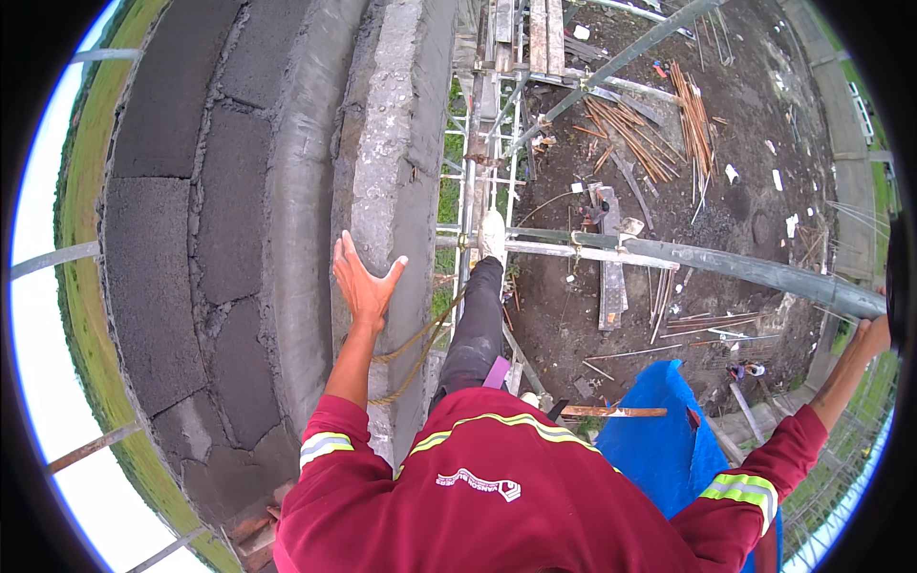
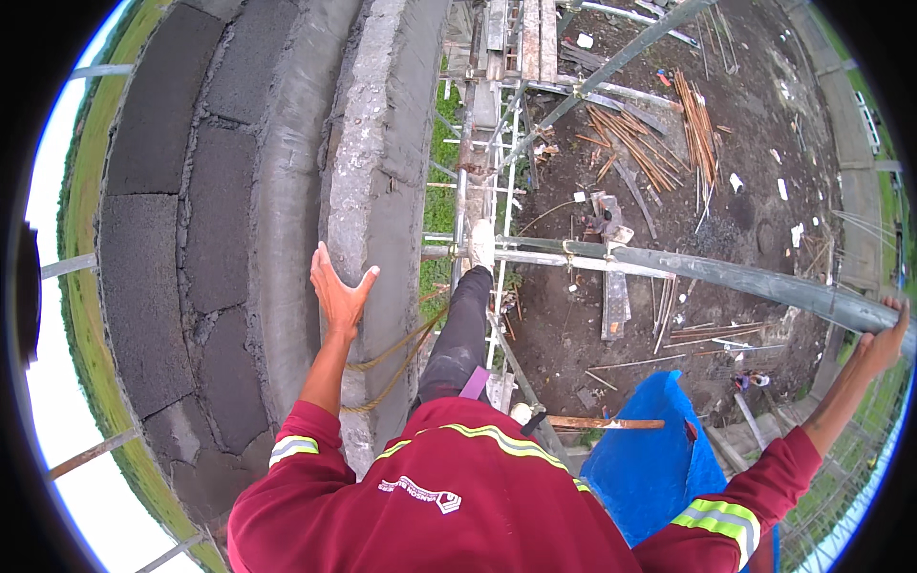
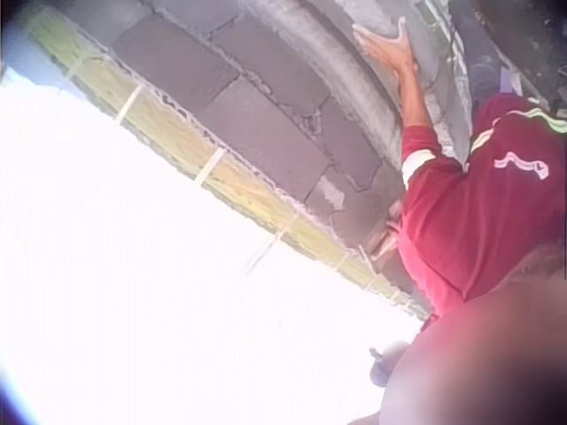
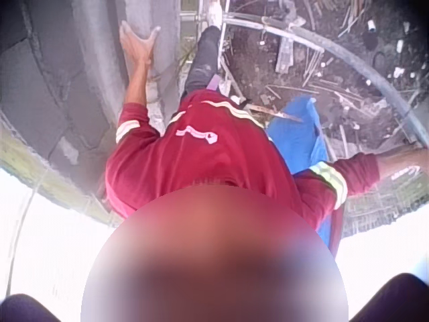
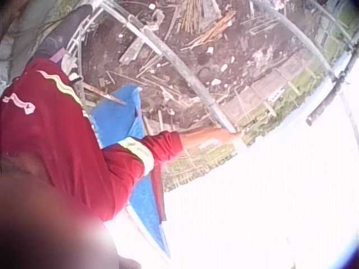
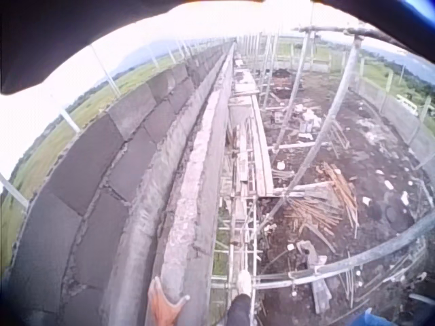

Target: The person adjusts and secures a rope and pulley on scaffolding while working on a curved concrete wall. They reposition the rope, pull it taut, and attach it to metal poles, occasionally stepping along the wall and handling a bucket and trowel nearby.

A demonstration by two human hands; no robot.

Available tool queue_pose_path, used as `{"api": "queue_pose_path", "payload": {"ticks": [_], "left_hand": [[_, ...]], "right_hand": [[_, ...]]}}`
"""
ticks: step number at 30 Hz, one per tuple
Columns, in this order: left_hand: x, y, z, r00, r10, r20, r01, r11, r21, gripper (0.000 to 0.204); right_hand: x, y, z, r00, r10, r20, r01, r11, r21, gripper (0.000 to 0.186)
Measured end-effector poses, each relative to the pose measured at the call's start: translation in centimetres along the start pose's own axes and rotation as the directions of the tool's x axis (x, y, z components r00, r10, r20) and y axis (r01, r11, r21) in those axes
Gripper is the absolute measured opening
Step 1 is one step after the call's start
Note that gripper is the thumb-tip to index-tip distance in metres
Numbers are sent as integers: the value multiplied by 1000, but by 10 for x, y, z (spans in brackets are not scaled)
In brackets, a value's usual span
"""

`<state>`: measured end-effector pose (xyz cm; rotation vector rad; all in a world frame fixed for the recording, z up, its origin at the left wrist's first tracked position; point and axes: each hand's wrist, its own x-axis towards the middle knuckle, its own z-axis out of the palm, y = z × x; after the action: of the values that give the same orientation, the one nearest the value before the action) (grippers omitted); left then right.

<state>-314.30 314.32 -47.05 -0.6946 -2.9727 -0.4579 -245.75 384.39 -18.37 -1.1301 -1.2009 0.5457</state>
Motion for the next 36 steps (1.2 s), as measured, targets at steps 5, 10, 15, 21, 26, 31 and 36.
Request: {"api": "queue_pose_path", "payload": {"ticks": [5, 10, 15, 21, 26, 31, 36], "left_hand": [[268, 94, 80, 988, 155, 18, -151, 977, -150, 124], [457, 154, 135, 989, -22, 143, 33, 997, -75, 129], [471, 169, 145, 975, -83, 204, 68, 995, 79, 122], [466, 173, 144, 983, -80, 166, 67, 995, 80, 119], [463, 176, 141, 980, -75, 182, 66, 996, 53, 119], [481, 185, 139, 988, -69, 137, 68, 998, 15, 116], [502, 201, 153, 970, -211, 120, 209, 978, 26, 114]], "right_hand": [[18, -11, -68, 992, 107, 62, -110, 992, 58, 24], [-33, -60, -64, 978, 135, -156, -134, 991, 17, 24], [-86, -93, -32, 987, 157, -45, -153, 984, 87, 21], [-114, -101, -14, 982, 124, -143, -103, 984, 143, 17], [-126, -101, -3, 982, 138, -130, -128, 988, 84, 18], [-133, -98, -5, 972, 175, -157, -159, 981, 111, 21], [-142, -97, -12, 954, 167, -248, -157, 986, 60, 24]]}}
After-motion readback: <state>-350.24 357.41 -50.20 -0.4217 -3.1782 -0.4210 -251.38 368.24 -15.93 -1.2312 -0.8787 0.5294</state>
